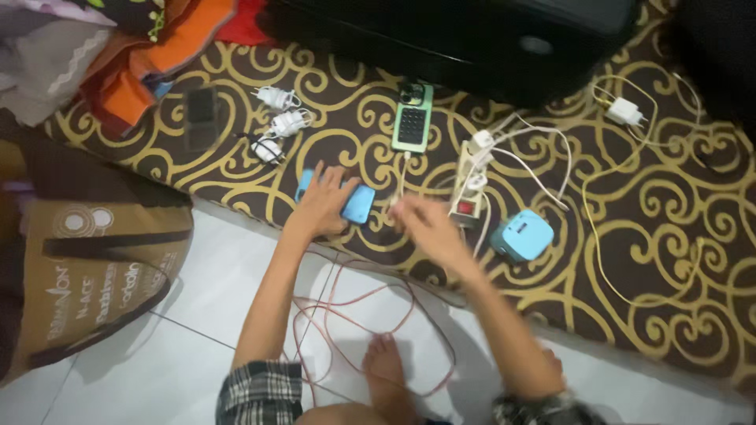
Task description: The person connects multiple charging cables to a power strip and plugs them into various electronic devices on a bed. They handle a laptop, smartphones, and a small blue device, ensuring each is connected to a charger.
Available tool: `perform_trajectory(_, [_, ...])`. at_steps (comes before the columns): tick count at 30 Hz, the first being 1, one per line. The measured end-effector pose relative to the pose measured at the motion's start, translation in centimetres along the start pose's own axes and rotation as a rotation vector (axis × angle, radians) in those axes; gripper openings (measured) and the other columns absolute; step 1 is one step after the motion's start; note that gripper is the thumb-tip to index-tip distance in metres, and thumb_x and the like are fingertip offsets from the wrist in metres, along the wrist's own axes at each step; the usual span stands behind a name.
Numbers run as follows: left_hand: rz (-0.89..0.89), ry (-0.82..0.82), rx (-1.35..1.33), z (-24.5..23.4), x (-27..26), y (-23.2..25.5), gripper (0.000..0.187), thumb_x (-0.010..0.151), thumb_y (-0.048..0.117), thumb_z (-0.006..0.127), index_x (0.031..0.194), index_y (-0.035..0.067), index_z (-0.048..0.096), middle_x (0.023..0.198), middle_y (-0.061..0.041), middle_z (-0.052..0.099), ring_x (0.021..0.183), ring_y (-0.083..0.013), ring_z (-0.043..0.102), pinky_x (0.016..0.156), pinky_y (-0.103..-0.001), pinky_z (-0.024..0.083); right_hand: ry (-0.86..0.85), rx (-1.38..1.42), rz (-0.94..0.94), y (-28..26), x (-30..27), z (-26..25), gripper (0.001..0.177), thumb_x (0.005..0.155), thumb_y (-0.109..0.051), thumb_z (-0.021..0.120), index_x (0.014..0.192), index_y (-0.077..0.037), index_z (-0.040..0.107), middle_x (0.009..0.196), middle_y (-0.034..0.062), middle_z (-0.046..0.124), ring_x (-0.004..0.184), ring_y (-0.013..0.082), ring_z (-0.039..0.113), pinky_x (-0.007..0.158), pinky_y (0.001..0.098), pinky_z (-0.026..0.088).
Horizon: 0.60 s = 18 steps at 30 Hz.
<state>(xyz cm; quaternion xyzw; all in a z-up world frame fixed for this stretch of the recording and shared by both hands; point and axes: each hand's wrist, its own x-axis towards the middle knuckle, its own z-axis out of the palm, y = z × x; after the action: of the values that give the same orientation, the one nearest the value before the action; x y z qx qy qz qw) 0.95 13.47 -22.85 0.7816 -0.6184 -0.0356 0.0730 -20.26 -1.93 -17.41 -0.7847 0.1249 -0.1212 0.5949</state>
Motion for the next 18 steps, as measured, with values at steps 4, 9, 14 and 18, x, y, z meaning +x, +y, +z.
perform_trajectory(4, [-0.029,0.138,-0.205,-1.0,-2.2,0.0,0.083,0.053,0.016,0.082,0.132,0.007,0.056,0.126,-0.020,0.051,0.123,-0.0454,0.045,0.111,-0.051,0.034,0.015,0.401,0.265,8.7,1.5,6.2,0.030,0.104,-0.025,0.050,0.087,-0.001,0.059,0.077,0.0029,0.062,0.070,0.0124,0.063,0.061,0.0270,0.055])
perform_trajectory(9, [0.020,0.182,-0.228,-1.3,-2.7,0.4,0.080,0.053,0.015,0.080,0.130,0.007,0.058,0.123,-0.018,0.051,0.121,-0.0410,0.048,0.117,-0.053,0.033,-0.033,0.444,0.184,12.6,1.6,8.2,0.033,0.108,-0.024,0.049,0.087,0.000,0.057,0.085,0.0073,0.067,0.081,0.0129,0.070,0.070,0.0262,0.059])
perform_trajectory(14, [-0.031,0.198,-0.238,-2.0,-3.1,0.7,0.080,0.052,0.014,0.080,0.129,0.006,0.059,0.124,-0.019,0.051,0.119,-0.0421,0.046,0.108,-0.051,0.036,0.022,0.510,0.134,12.2,1.5,8.3,0.032,0.108,-0.024,0.050,0.088,0.000,0.057,0.083,0.0067,0.065,0.080,0.0128,0.070,0.069,0.0272,0.060])
perform_trajectory(18, [-0.064,0.149,-0.239,-2.8,-3.2,1.1,0.080,0.053,0.012,0.079,0.130,0.007,0.059,0.124,-0.017,0.051,0.119,-0.0394,0.047,0.107,-0.048,0.038,-0.009,0.428,0.172,11.4,1.5,8.4,0.033,0.107,-0.024,0.051,0.089,0.002,0.060,0.083,0.0078,0.067,0.076,0.0122,0.067,0.068,0.0260,0.057])
